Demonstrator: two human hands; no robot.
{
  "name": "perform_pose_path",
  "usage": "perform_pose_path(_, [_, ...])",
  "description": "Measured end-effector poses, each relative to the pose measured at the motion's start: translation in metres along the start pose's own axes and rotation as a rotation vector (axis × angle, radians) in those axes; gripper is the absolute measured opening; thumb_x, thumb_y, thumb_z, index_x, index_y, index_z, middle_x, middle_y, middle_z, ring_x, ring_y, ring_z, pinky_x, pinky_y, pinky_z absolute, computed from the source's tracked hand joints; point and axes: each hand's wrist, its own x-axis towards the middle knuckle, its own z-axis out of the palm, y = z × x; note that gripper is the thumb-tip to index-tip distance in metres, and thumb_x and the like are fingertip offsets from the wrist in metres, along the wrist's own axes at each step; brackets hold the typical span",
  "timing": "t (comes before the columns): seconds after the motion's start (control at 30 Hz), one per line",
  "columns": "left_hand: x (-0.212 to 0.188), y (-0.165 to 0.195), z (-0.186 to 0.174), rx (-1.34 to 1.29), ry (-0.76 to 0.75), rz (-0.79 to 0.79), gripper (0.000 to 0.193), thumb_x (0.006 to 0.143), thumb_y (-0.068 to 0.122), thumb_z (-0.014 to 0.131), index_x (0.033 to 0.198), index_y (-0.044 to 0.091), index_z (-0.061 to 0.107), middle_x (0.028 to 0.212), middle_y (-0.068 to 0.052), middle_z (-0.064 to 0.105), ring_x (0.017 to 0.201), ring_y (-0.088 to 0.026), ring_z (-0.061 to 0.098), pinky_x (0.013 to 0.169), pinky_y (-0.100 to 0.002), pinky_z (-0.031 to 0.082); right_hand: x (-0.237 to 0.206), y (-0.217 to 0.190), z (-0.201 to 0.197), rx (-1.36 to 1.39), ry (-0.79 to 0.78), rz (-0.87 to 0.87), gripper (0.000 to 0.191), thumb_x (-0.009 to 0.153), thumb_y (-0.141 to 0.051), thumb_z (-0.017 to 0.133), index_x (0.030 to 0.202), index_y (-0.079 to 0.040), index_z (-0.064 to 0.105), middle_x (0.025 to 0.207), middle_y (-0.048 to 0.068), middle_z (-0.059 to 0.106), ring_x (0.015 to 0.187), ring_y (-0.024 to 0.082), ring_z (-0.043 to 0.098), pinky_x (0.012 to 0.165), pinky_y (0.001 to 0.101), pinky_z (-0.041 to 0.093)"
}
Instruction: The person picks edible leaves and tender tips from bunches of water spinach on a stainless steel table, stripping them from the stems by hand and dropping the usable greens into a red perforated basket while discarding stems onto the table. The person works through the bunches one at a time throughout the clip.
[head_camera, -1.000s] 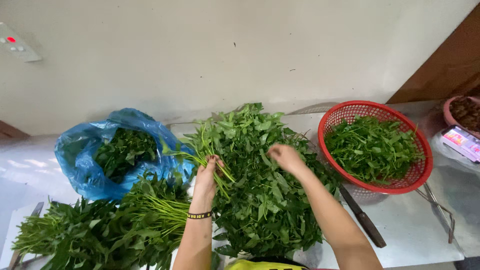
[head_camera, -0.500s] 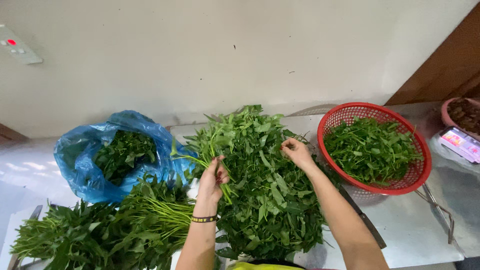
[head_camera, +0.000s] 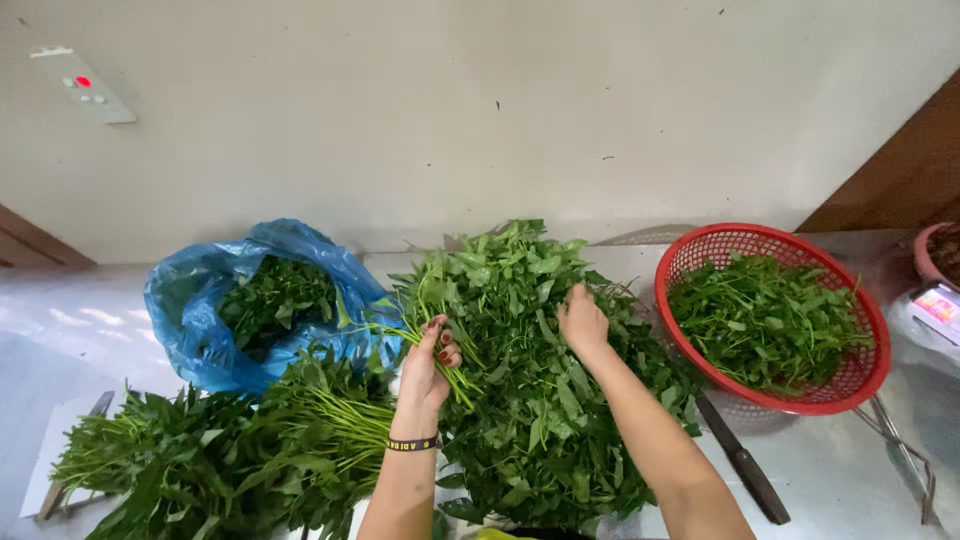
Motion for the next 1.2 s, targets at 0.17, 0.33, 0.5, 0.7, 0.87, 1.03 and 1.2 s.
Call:
perform_pose_path(0.17, [0.005,0.006,-0.004,-0.083,-0.078,0.017,0.020,0.103,0.022,0.058,0.117,0.008,0.064,0.090,-0.001,0.055,0.060,-0.008,0.038,0.051,-0.023,0.032,-0.002,-0.033,0.020,0.009,-0.325,-0.168,0.029,0.092,-0.033,0.068,0.108,-0.009,0.072,0.108,0.016,0.076,0.101,0.033,0.072,0.088,0.0461,0.058])
perform_pose_path(0.33, [0.000,0.017,-0.015,-0.054,-0.034,0.075,0.018,0.103,0.021,0.057,0.115,0.009,0.063,0.088,-0.001,0.055,0.060,-0.008,0.038,0.050,-0.022,0.031,-0.006,-0.037,0.037,-0.229,-0.497,-0.113,0.040,0.090,-0.043,0.075,0.107,-0.007,0.071,0.111,0.017,0.073,0.102,0.035,0.069,0.086,0.0478,0.057])
perform_pose_path(0.5, [-0.001,0.017,-0.020,-0.050,-0.031,0.067,0.017,0.101,0.020,0.060,0.114,0.009,0.064,0.087,0.000,0.056,0.060,-0.008,0.039,0.050,-0.022,0.031,-0.013,-0.017,0.034,0.255,-0.460,-0.050,0.028,0.089,-0.031,0.071,0.106,-0.008,0.071,0.097,0.010,0.079,0.079,0.024,0.079,0.079,0.0345,0.057])
perform_pose_path(0.7, [0.009,-0.007,-0.008,0.021,-0.046,-0.007,0.016,0.098,0.018,0.065,0.111,0.008,0.065,0.085,0.000,0.059,0.059,-0.008,0.043,0.050,-0.022,0.034,-0.031,0.015,0.010,0.791,-0.651,0.087,0.014,0.096,-0.015,0.061,0.108,-0.009,0.060,0.087,0.004,0.072,0.070,0.010,0.068,0.056,0.0250,0.050])
perform_pose_path(0.87, [0.014,-0.040,0.019,0.259,0.041,-0.120,0.019,0.095,0.013,0.066,0.112,0.004,0.065,0.096,-0.005,0.076,0.056,-0.008,0.045,0.052,-0.024,0.043,-0.054,0.032,0.004,0.995,-0.647,0.106,0.010,0.099,-0.015,0.064,0.103,-0.007,0.059,0.082,0.003,0.068,0.064,0.009,0.062,0.054,0.0233,0.045])
perform_pose_path(1.03, [0.020,-0.068,0.044,0.416,-0.039,-0.061,0.020,0.094,0.012,0.070,0.113,0.007,0.073,0.086,0.000,0.068,0.054,-0.007,0.047,0.050,-0.024,0.043,-0.066,0.039,0.019,0.864,-0.568,0.075,0.015,0.095,-0.017,0.067,0.105,-0.007,0.061,0.080,0.004,0.068,0.065,0.012,0.063,0.055,0.0256,0.046])
perform_pose_path(1.2, [0.024,-0.068,0.052,0.567,0.010,0.021,0.016,0.092,0.010,0.074,0.107,0.005,0.073,0.077,0.002,0.065,0.055,-0.007,0.048,0.047,-0.025,0.040,-0.067,0.036,0.022,0.601,-0.386,-0.165,0.026,0.091,-0.023,0.074,0.109,-0.006,0.065,0.096,-0.001,0.066,0.087,0.014,0.068,0.074,0.0304,0.055])
